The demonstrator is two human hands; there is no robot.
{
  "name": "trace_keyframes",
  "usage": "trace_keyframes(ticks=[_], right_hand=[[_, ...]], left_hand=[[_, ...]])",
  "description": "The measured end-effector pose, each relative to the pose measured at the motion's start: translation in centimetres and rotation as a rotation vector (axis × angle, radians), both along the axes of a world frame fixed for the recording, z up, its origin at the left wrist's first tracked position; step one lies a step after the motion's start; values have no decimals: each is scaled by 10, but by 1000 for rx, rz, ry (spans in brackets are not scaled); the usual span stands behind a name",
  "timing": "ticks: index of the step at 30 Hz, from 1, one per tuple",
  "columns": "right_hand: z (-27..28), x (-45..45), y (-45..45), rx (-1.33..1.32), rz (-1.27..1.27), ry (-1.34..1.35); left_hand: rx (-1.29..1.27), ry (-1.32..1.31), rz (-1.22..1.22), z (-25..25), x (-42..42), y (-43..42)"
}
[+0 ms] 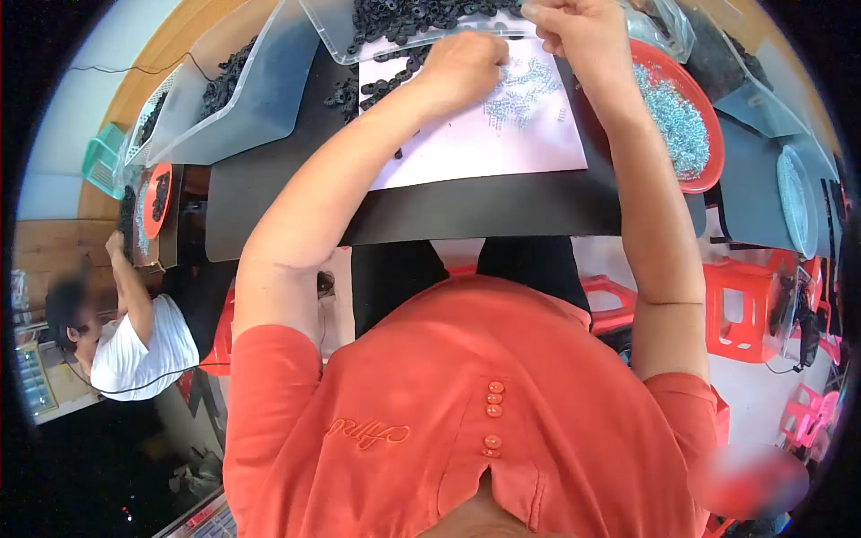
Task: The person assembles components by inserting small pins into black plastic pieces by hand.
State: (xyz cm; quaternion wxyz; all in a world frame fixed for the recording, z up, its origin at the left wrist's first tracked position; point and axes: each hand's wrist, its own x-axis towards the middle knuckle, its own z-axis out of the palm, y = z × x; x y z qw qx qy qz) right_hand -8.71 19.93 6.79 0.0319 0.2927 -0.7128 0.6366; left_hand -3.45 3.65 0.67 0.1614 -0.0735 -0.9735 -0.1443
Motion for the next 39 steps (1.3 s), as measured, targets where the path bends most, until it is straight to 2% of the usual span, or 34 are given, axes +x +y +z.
trace_keyframes(ticks=[3,6,9,18,24,28,31,34,37,39], right_hand=[[-24,-16,1,183,-81,415],[-37,-22,-3,394,-71,361],[-42,-17,-7,840,-139,574],[-61,-17,-19,1007,-106,825],[-63,-15,-23,794,-56,843],[-71,-16,-29,759,-6,850],[-73,-12,-33,785,26,858],[-71,-8,-32,804,38,836],[-71,-3,-34,788,30,823],[-70,0,-36,815,24,803]], left_hand=[[9,32,14,-3,8,-11],[28,60,-3,-3,14,-14],[50,37,13,-3,16,-21],[46,79,-28,-8,18,-24],[-55,78,18,-8,17,-20],[-71,86,23,-8,22,-21],[-76,188,29,-1,30,-27],[141,98,55,17,55,-28],[183,-35,77,15,72,-33],[93,-16,73,5,78,-33]])
